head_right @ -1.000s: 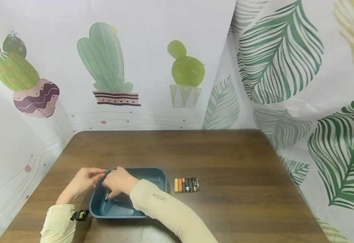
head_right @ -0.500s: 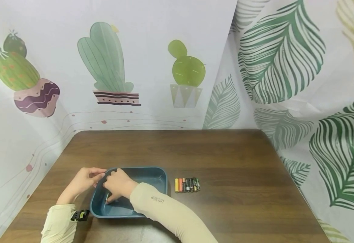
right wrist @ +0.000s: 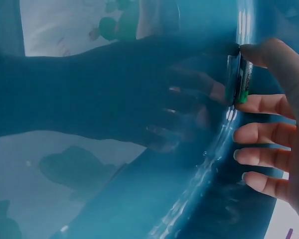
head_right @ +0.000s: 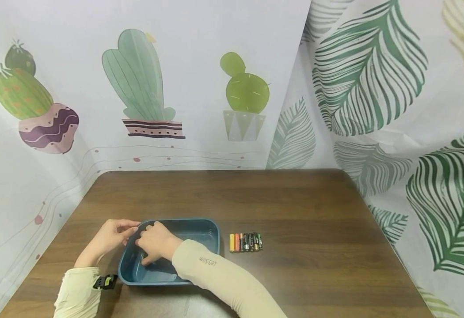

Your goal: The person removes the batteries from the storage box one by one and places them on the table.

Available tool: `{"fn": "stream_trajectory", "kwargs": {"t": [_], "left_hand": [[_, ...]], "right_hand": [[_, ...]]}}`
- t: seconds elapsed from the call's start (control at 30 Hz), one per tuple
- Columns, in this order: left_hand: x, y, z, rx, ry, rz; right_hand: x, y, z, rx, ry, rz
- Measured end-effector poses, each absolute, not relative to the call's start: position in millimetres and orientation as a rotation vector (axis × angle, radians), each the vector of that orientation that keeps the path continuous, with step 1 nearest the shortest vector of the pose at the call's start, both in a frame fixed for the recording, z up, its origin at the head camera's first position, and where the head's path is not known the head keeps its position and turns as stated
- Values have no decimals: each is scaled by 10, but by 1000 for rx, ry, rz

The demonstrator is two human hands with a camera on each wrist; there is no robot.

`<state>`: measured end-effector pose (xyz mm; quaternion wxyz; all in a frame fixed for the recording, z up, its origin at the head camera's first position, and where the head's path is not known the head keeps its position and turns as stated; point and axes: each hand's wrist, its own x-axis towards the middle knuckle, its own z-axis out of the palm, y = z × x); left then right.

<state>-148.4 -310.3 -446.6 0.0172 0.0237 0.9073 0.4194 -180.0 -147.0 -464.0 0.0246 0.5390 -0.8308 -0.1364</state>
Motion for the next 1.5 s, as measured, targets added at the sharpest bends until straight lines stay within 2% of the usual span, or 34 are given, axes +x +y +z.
{"fn": "stream_trajectory", "kwargs": {"t": [0.73,1.5], "left_hand": [[-1464,-3106,-4473,66,2832,1282],[-1466,-3090,-4488,71,2839,1302]], "right_hand": [[-1797,-1264,-4492,1664,-2643,-463],[-1730,-882,-4011,1625,-2634,-458]]}}
